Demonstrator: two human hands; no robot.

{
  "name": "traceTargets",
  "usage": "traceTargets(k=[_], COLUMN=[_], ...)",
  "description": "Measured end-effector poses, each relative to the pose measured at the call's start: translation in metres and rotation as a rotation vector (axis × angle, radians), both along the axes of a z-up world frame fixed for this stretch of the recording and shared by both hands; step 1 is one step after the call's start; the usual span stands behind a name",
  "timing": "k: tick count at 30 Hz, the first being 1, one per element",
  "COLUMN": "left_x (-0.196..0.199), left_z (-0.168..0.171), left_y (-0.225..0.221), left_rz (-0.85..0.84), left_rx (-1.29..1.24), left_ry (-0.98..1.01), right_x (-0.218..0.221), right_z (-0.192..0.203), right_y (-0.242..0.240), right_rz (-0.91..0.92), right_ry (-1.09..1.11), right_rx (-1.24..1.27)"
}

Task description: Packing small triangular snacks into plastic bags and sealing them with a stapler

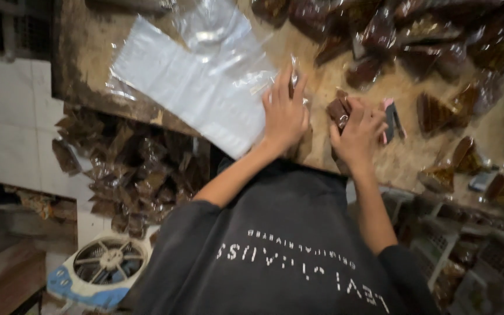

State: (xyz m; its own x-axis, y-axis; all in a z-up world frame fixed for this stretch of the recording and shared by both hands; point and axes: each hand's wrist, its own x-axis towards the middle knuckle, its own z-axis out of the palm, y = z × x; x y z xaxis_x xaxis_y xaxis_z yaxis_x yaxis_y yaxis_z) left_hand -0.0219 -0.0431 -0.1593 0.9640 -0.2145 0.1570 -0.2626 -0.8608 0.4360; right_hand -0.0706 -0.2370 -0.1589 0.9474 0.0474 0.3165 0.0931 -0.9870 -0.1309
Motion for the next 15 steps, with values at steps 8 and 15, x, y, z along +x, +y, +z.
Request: traceTargets(k=[8,15], left_x=[-0.004,0.0], left_z=[0.015,0.023], left_y=[0.015,0.017], left_rz=[-0.241,-0.362], left_rx=[-0.038,0.258], left_ry=[0.137,0.08], right_x=[0.015,0.019], right_z=[0.003,0.023], right_y=[0.035,0.023], right_rz=[-0.251,0.067], right_ry=[0.455,0.397], right_rx=[1.392,0.762])
